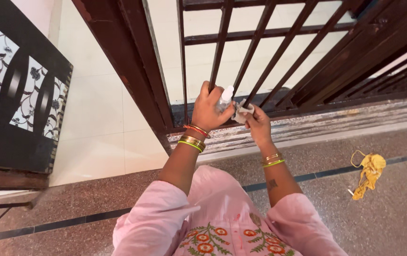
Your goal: The person sprays a liquid from a small bottle onto the lower horizontal bar of a brown metal gate and wipes it with a white cloth. They repeatedly spray and wipe the same section of the gate throughout the video.
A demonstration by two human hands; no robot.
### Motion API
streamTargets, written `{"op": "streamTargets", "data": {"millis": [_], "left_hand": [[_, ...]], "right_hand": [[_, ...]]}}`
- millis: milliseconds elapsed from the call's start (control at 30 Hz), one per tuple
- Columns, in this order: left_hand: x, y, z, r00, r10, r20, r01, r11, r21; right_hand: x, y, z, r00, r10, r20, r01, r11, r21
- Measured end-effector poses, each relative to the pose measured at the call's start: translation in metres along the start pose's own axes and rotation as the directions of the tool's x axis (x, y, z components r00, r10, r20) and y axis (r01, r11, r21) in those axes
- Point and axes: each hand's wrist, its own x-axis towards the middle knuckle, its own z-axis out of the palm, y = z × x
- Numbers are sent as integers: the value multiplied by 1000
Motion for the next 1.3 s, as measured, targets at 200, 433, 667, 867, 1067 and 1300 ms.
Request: {"op": "streamTargets", "data": {"millis": [200,433,667,867,1067,1300], "left_hand": [[2,7,-3,1000,-17,3,17,1000,-5],[0,9,-5,992,-101,81,102,995,-15],[2,8,-4,994,-91,67,91,996,-3],[2,3,-6,988,-99,122,102,995,-11],[3,3,-11,993,-43,106,51,996,-69],[1,0,-15,988,-40,146,57,992,-113]], "right_hand": [[-20,0,5,983,-89,-160,60,982,-180],[-49,-56,34,949,-314,-18,275,857,-436],[-17,-78,69,896,-427,121,418,718,-557],[-20,-34,78,970,-231,70,237,854,-463],[-10,-8,72,990,-130,51,138,965,-221],[6,-24,55,991,46,127,-27,988,-149]]}}
